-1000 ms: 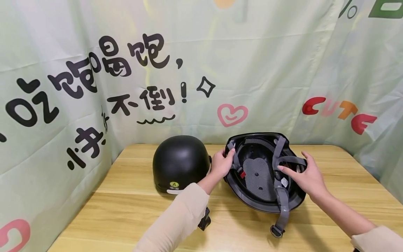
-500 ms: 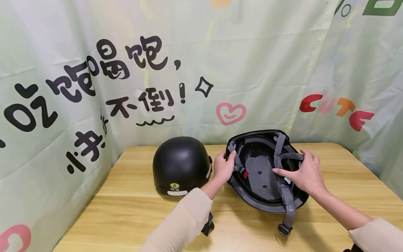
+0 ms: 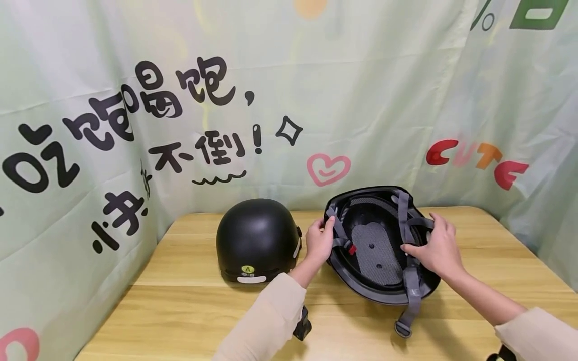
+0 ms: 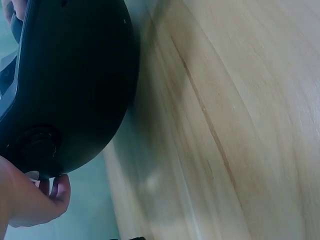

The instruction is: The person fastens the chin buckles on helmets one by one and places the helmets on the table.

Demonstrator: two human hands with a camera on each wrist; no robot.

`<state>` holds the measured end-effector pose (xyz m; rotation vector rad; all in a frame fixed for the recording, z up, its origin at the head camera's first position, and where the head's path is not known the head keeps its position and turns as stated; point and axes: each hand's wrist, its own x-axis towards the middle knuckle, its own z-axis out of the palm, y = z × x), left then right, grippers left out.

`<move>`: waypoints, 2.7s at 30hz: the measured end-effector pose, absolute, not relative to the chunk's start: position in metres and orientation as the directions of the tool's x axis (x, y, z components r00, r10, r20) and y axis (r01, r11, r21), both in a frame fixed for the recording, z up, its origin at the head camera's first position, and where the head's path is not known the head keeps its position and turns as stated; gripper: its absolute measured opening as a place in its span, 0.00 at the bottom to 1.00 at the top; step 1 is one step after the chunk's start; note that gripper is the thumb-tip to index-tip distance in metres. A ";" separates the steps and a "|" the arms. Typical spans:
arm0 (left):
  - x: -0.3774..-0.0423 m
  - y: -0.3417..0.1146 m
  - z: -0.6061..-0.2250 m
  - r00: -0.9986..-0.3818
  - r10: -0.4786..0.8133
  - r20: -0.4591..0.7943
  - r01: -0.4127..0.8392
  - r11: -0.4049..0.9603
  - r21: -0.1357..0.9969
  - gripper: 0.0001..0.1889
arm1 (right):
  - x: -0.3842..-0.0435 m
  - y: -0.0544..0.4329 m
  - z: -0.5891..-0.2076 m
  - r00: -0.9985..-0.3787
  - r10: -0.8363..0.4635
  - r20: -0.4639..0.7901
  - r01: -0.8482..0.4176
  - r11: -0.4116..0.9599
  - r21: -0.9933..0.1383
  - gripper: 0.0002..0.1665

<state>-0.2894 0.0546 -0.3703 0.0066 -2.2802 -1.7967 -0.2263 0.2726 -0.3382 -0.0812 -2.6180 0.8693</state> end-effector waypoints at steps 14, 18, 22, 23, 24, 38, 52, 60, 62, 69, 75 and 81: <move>-0.290 0.056 -0.373 -0.973 -0.148 0.176 0.139 0.229 0.963 0.20 | -0.231 0.289 -0.336 -0.941 0.106 0.322 -0.105 0.812 -0.574 0.47; -0.290 0.055 -0.373 -0.977 -0.139 0.161 0.126 0.231 0.965 0.21 | -0.232 0.289 -0.337 -0.936 0.108 0.334 -0.109 0.814 -0.570 0.46; -0.290 0.054 -0.373 -0.974 -0.142 0.179 0.142 0.234 0.962 0.21 | -0.233 0.289 -0.336 -0.939 0.116 0.323 -0.097 0.814 -0.573 0.46; -0.290 0.054 -0.373 -0.971 -0.146 0.191 0.153 0.238 0.959 0.21 | -0.234 0.289 -0.336 -0.939 0.113 0.326 -0.100 0.815 -0.571 0.45; -0.290 0.053 -0.374 -0.968 -0.153 0.199 0.160 0.237 0.958 0.21 | -0.234 0.289 -0.336 -0.937 0.108 0.332 -0.106 0.818 -0.565 0.44; -0.288 0.044 -0.385 -0.684 -0.083 0.725 0.511 0.654 0.558 0.26 | -0.239 0.286 -0.324 -0.886 0.033 0.462 -0.224 0.844 -0.488 0.37; -0.289 0.047 -0.377 -0.511 0.350 0.785 0.747 0.632 0.205 0.27 | -0.246 0.291 -0.298 -0.908 -0.055 0.415 -0.232 0.892 -0.389 0.38; -0.287 0.061 -0.385 -0.601 0.469 0.647 0.751 0.608 0.256 0.28 | -0.247 0.289 -0.289 -0.926 -0.090 0.367 -0.229 0.905 -0.357 0.39; -0.287 0.065 -0.387 -0.613 0.470 0.636 0.753 0.591 0.289 0.28 | -0.247 0.287 -0.290 -0.921 -0.100 0.377 -0.243 0.904 -0.352 0.39; -0.290 0.076 -0.388 -0.605 0.528 0.596 0.768 0.586 0.260 0.27 | -0.245 0.285 -0.290 -0.904 -0.115 0.411 -0.267 0.904 -0.334 0.39; -0.294 0.079 -0.388 -0.617 0.602 0.507 0.761 0.621 0.190 0.26 | -0.244 0.278 -0.286 -0.901 -0.135 0.412 -0.275 0.912 -0.303 0.39; -0.298 0.076 -0.394 -0.681 0.617 0.395 0.709 0.691 0.141 0.26 | -0.241 0.269 -0.282 -0.890 -0.162 0.426 -0.299 0.914 -0.276 0.39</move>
